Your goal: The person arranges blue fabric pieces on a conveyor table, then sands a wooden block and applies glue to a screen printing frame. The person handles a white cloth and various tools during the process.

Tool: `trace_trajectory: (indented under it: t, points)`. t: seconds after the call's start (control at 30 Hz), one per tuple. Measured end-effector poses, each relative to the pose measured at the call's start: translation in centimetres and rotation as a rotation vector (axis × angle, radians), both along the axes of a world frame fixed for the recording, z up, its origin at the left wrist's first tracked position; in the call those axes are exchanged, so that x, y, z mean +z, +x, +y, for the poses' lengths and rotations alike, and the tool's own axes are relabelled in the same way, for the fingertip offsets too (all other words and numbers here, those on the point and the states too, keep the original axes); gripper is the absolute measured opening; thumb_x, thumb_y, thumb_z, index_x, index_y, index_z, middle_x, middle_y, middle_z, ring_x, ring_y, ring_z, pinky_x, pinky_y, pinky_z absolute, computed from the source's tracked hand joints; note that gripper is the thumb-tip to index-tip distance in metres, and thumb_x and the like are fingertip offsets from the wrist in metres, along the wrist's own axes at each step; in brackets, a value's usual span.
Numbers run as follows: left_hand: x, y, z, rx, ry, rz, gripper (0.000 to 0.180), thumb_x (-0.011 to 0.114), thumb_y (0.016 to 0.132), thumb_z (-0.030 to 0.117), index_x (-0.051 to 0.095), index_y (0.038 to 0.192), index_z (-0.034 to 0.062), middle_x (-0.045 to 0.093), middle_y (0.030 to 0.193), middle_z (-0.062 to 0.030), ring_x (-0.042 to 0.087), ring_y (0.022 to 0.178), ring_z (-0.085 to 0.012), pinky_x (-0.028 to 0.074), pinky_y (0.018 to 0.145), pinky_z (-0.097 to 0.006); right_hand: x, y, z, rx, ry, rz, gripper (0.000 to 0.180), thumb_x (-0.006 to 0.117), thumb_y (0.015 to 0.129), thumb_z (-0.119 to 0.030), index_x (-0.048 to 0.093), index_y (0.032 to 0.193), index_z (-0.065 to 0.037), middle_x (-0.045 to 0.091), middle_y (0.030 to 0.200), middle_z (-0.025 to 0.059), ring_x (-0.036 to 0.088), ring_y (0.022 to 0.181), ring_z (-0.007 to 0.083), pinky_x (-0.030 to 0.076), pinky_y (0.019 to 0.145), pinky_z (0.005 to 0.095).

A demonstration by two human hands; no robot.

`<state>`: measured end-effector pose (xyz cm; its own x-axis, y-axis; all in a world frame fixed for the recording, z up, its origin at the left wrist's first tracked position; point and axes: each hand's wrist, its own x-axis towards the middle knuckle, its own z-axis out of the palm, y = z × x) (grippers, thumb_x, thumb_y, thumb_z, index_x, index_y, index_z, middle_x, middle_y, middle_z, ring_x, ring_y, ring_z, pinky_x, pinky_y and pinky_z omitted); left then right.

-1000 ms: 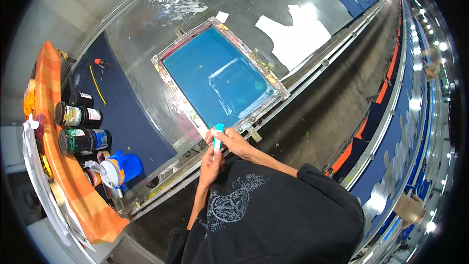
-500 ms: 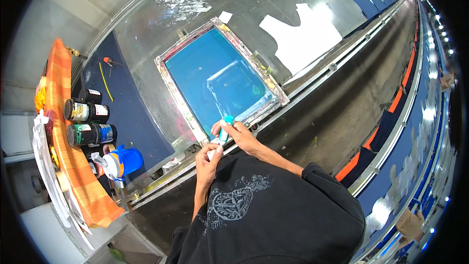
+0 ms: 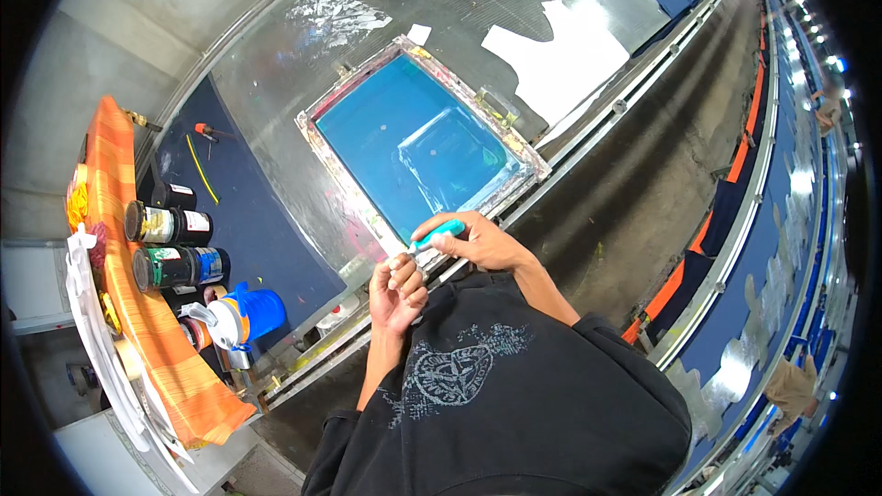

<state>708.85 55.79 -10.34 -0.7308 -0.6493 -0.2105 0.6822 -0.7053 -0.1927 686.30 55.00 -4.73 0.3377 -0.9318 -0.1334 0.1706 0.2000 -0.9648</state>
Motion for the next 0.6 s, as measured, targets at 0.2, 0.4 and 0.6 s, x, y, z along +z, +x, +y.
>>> trace_trajectory:
  t: [0.2,0.4,0.6]
  points:
    - [1.9,2.3,-0.3,-0.114,-0.598,-1.026,0.026,0.052,0.106,0.028,0.054,0.087,0.0097,0.053,0.066,0.0022,0.043,0.056,-0.0037,0.031,0.049,-0.022,-1.1,1.3,2.1,-0.159,0.099,-0.012,0.026,0.063,0.101,-0.027,0.072,0.114,-0.007,0.060,0.074,-0.0050,0.051,0.066,0.0016,0.041,0.060,0.0188]
    - [2.2,2.5,0.7,-0.127,-0.858,-1.305,0.014,0.068,0.097,0.016,0.067,0.100,0.0029,0.066,0.086,0.0013,0.051,0.070,-0.0027,0.039,0.060,-0.019,-0.7,3.2,2.7,-0.156,0.097,-0.044,0.026,0.063,0.101,-0.029,0.072,0.111,-0.007,0.059,0.074,-0.0050,0.049,0.065,0.0021,0.038,0.058,0.0202]
    - [2.5,3.3,0.1,-0.142,-0.861,-1.295,0.017,0.069,0.097,0.020,0.070,0.097,0.0027,0.069,0.084,-0.0005,0.047,0.059,-0.0012,0.034,0.051,-0.020,-1.2,3.8,2.6,-0.197,0.084,-0.045,0.028,0.062,0.102,-0.032,0.072,0.109,-0.006,0.060,0.076,-0.0054,0.050,0.065,0.0024,0.040,0.059,0.0204]
